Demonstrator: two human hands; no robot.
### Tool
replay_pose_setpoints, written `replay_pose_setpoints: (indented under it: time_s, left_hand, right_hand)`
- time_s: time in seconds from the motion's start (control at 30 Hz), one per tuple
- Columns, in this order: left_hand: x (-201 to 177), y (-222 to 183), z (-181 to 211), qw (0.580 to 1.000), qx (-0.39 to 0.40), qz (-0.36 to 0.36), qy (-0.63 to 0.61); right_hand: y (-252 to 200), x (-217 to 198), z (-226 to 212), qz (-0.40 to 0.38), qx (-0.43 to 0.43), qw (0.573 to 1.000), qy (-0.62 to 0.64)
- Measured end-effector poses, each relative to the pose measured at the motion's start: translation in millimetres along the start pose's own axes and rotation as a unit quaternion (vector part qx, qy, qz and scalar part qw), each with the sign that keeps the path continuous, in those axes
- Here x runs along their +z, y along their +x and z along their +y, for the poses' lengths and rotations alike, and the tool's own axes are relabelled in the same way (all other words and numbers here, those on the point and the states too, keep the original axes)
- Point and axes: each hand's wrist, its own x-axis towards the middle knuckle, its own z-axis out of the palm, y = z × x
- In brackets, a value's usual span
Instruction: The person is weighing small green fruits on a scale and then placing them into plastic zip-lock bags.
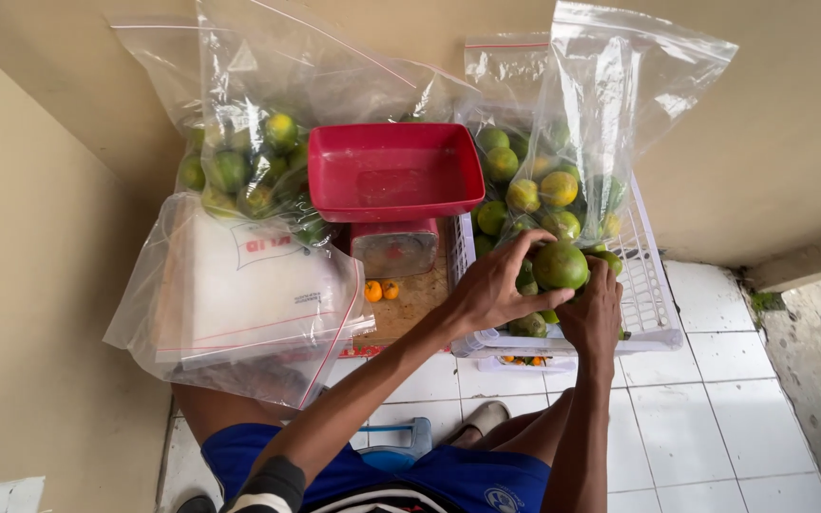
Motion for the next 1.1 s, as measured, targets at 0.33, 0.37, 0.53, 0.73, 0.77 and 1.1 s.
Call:
replay_pose_setpoints:
  time_s: [0.33,0.37,0.53,0.73,0.77,1.1]
  left_hand:
    - [-150,17,52,0.911,0.13,-0.031,0.39]
    - [-168,22,47,0.918,0.088,-0.034,0.386]
    - [-239,35,8,0.873,-0.033,-0.049,0.483]
    - [-264,52,-100,0.808,-0.162,-0.109,0.556]
    - [-260,53,-92,0.801,-0.17,-0.129,0.56]
    - [-253,63,-120,0.788,-0.183,-0.137,0.571]
  right_hand:
    - [16,21,34,-0.086,-0.022,0.991,-0.102]
    - [12,14,22,-0.086,-0.016,0.992,-0.094]
    - [8,10,10,-0.098,-0.005,0.989,-0.106]
    - [14,16,22,-0.097,0.01,0.989,-0.109]
    - [15,17,25,-0.1,0.01,0.99,-0.103]
    - [17,23,35,-0.099,-0.015,0.989,-0.109]
